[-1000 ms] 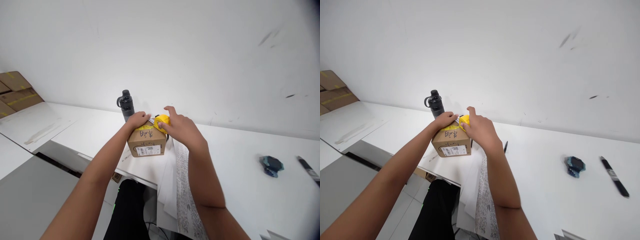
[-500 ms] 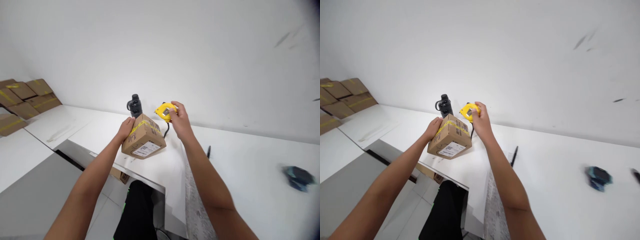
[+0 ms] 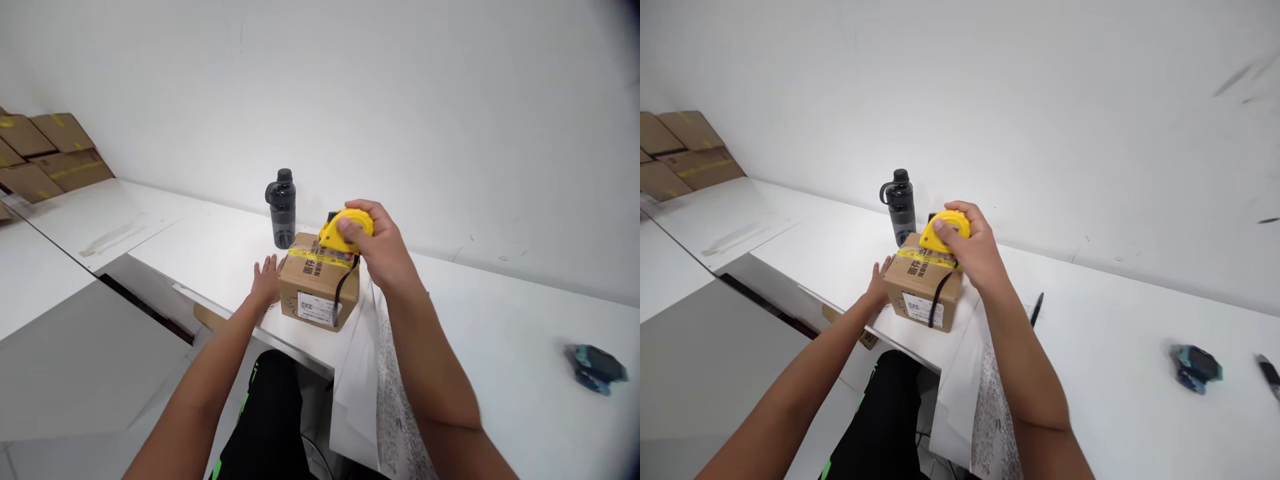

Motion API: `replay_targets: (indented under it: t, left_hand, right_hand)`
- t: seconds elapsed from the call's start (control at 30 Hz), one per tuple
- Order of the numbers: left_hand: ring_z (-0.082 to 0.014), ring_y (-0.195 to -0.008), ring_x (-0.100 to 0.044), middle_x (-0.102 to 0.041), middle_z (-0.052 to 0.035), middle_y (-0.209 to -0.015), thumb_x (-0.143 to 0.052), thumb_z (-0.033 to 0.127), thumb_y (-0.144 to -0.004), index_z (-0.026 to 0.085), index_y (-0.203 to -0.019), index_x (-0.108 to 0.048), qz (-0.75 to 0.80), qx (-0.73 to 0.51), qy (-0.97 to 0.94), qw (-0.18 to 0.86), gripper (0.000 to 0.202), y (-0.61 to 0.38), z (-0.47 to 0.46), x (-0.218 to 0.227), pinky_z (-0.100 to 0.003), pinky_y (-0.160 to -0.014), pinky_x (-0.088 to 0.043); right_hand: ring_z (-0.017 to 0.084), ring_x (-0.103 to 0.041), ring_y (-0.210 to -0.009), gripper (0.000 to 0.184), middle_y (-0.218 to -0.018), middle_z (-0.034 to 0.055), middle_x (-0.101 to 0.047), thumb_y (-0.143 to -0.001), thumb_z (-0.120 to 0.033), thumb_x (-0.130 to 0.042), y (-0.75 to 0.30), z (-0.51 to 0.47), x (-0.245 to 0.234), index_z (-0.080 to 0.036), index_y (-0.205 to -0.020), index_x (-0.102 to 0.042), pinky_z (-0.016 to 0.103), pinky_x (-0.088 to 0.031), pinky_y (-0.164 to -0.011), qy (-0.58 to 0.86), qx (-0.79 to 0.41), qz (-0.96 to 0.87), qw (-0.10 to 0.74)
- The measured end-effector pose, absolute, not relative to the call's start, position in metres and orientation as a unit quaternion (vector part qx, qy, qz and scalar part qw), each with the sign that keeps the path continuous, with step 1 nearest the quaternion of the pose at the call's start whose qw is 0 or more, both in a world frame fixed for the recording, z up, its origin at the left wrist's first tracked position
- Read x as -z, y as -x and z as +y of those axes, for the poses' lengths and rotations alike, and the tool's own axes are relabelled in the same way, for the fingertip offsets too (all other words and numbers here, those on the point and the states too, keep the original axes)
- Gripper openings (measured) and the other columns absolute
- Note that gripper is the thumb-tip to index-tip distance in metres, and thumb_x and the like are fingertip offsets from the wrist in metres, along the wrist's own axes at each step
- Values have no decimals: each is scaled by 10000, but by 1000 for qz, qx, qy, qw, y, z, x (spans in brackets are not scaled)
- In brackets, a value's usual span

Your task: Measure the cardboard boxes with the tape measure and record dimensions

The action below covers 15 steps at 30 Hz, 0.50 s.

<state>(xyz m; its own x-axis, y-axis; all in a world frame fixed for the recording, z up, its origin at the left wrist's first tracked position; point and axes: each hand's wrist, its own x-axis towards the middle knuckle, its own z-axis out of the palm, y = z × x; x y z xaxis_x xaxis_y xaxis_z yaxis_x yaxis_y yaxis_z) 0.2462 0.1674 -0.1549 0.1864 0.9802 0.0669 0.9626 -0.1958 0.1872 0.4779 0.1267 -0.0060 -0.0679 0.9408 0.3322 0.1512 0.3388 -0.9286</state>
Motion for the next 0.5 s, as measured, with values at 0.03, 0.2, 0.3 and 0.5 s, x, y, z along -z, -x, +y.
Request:
replay_targets:
  t: [0.03, 0.2, 0.3, 0.5]
  left_hand:
    - [-426, -1457, -136, -230, -184, -1575, -562, 381, -827, 178, -1477, -376, 633, -95, -766, 53, 707, -245, 168, 156, -625, -1138, -42]
    - [-387, -1475, -94, -148, -175, -1597, -519, 426, -845, 163, -1523, -262, 649, -76, -755, 46, 771, -248, 169, 158, -609, -1144, -34]
    - [-354, -1486, -68, -111, -161, -1608, -460, 432, -864, 150, -1533, -223, 659, -49, -748, 55, 763, -251, 169, 157, -589, -1156, -16]
    - [-331, -1491, -67, -113, -160, -1609, -362, 464, -909, 148, -1529, -235, 663, -81, -741, 75, 707, -252, 170, 160, -580, -1158, 11]
  right_hand:
    - [219, -611, -922, 483, -1096, 51, -593, -815, -533, -586, -475, 125, 9, -287, -1219, -490, 350, -529, -685, 445, -339, -650, 514]
    - [211, -588, -981, 474, -1178, 41, -533, -801, -392, -601, -457, 128, 22, -307, -1231, -420, 372, -514, -779, 427, -270, -713, 487]
    - [199, -582, -989, 510, -1211, 44, -512, -833, -373, -559, -449, 136, 24, -313, -1283, -325, 348, -511, -768, 416, -269, -731, 470]
    - [233, -532, -1079, 554, -1306, 84, -456, -881, -459, -509, -441, 145, 27, -283, -1353, -280, 364, -490, -801, 431, -167, -798, 387]
